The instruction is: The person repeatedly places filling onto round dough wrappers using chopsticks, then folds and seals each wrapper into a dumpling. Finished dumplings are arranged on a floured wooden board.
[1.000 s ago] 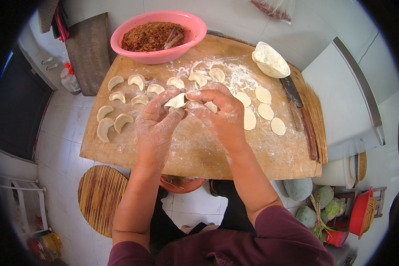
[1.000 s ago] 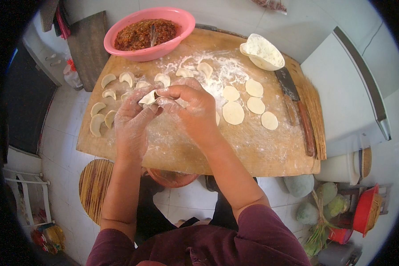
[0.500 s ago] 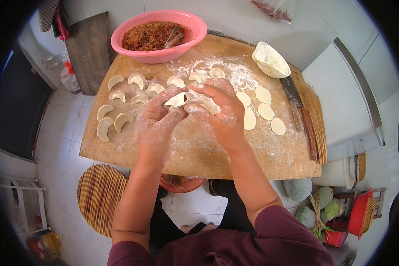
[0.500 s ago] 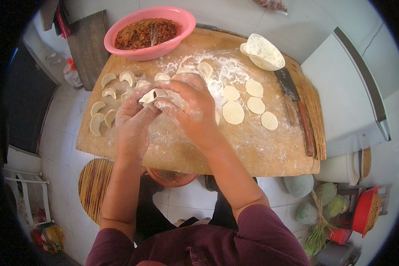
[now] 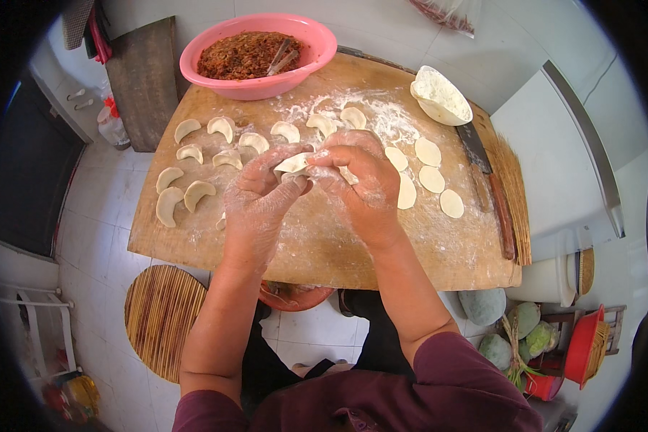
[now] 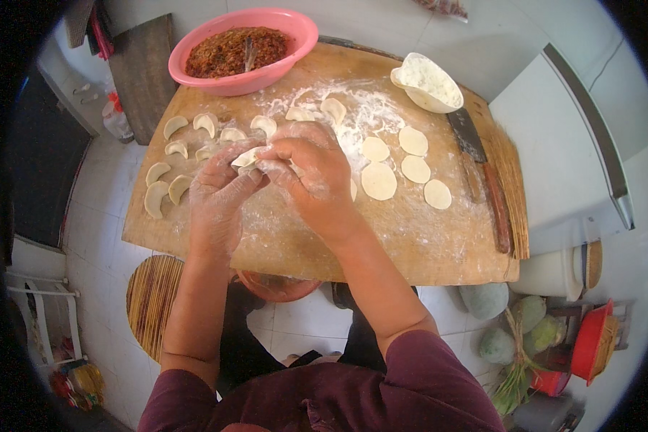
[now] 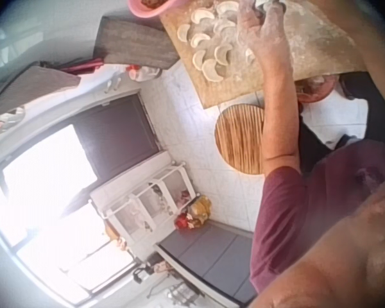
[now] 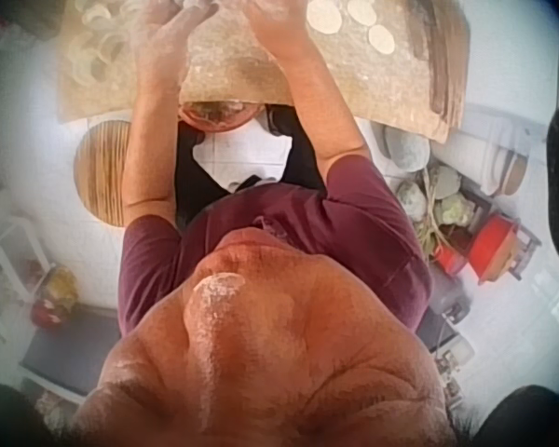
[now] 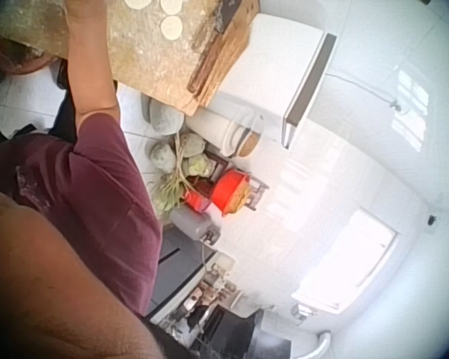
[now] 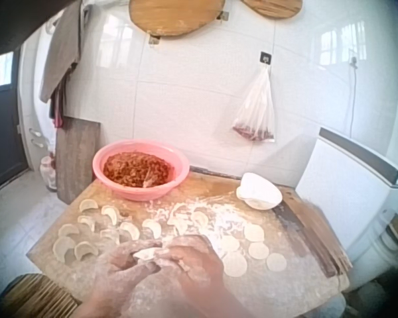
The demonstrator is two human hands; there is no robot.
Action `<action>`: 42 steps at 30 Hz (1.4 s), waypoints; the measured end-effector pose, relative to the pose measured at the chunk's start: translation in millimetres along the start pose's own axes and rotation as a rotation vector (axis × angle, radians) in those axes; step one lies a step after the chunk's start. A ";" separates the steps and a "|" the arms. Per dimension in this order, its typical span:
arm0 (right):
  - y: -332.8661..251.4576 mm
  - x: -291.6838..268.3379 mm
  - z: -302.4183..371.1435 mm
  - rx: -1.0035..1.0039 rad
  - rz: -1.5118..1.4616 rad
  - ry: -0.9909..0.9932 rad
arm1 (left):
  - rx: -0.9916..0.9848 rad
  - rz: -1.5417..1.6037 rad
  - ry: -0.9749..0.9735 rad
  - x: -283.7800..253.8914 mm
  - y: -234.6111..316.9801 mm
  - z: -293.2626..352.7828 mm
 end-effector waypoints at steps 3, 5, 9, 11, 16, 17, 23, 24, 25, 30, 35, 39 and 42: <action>-6.6 0.4 -4.4 -0.007 -0.010 -0.005 | 0.009 0.009 -0.030 -6.5 -2.3 -1.6; -4.7 3.2 -3.3 0.001 -0.019 -0.057 | 0.025 -0.016 -0.014 -8.2 -2.1 -1.2; 4.3 6.6 1.8 0.025 -0.137 -0.097 | 0.021 -0.035 -0.046 -2.8 -4.2 -1.3; 6.3 3.1 2.2 0.000 -0.048 -0.089 | 0.038 -0.066 -0.067 -0.8 -4.4 -0.5; -1.1 -3.1 -4.5 -0.009 -0.003 -0.127 | 0.002 -0.146 -0.084 -11.2 -6.2 -3.0; -3.4 -3.5 -5.1 0.002 0.010 -0.132 | -0.001 -0.165 -0.091 -13.8 -6.9 -3.0; -5.1 -3.6 -8.4 -0.216 0.212 -0.252 | 0.018 -0.332 -0.091 -10.1 -2.2 2.0; -4.0 -4.8 -8.2 -0.201 0.185 -0.223 | 0.028 -0.288 -0.103 -8.8 -3.2 1.7; -2.2 -4.8 -7.0 -0.186 0.158 -0.195 | 0.037 -0.244 -0.114 -7.8 -4.9 1.3; 4.6 -1.5 -2.1 -0.026 0.016 -0.110 | -0.197 -0.131 -0.116 -10.2 -12.9 -4.4; -7.4 -4.0 -9.1 -0.192 0.233 -0.218 | -0.161 -0.269 -0.167 -13.2 -15.7 -3.5; -4.6 -4.8 -6.6 -0.187 0.193 -0.238 | -0.181 -0.282 -0.147 -4.8 -13.5 -0.7; -3.6 -5.7 -5.2 -0.146 0.141 -0.200 | -0.237 -0.185 -0.132 -7.1 -20.3 0.1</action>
Point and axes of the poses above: each hand's wrist, its own z-axis away from the middle knuckle, its own x-axis out of the palm, y = z × x, the point moved 5 cm from there along -z, towards the middle knuckle, and after that the axes turned 11 degrees about z, right-handed, at the moved point
